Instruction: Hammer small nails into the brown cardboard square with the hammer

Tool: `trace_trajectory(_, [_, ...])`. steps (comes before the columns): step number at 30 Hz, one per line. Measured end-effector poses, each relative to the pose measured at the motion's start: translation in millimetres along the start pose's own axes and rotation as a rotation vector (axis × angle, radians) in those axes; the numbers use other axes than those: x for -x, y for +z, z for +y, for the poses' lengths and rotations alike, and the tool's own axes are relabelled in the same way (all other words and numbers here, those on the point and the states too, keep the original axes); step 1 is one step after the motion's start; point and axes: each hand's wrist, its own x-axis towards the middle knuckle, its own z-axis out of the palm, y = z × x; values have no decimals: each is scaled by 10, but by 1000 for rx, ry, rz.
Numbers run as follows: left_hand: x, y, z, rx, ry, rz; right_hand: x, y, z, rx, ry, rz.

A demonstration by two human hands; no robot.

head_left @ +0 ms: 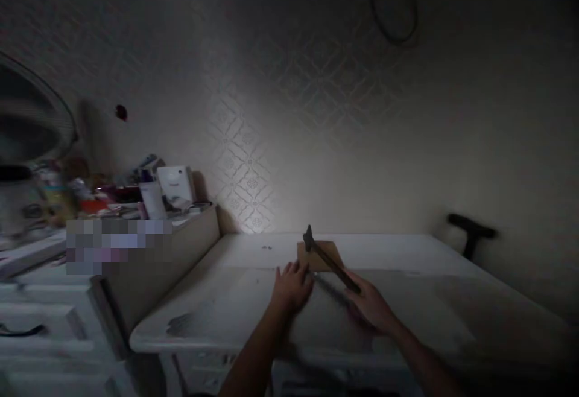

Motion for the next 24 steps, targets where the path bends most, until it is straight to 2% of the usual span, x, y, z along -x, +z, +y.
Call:
trace_trajectory(3, [-9, 18, -9, -7, 2, 2, -2, 0, 10, -25, 12, -45])
trace_trajectory(14, [-20, 51, -24, -5, 15, 12, 27, -14, 6, -4, -7, -23])
trace_trajectory(24, [15, -12, 21, 21, 13, 17, 51, -50, 81, 73, 21, -35])
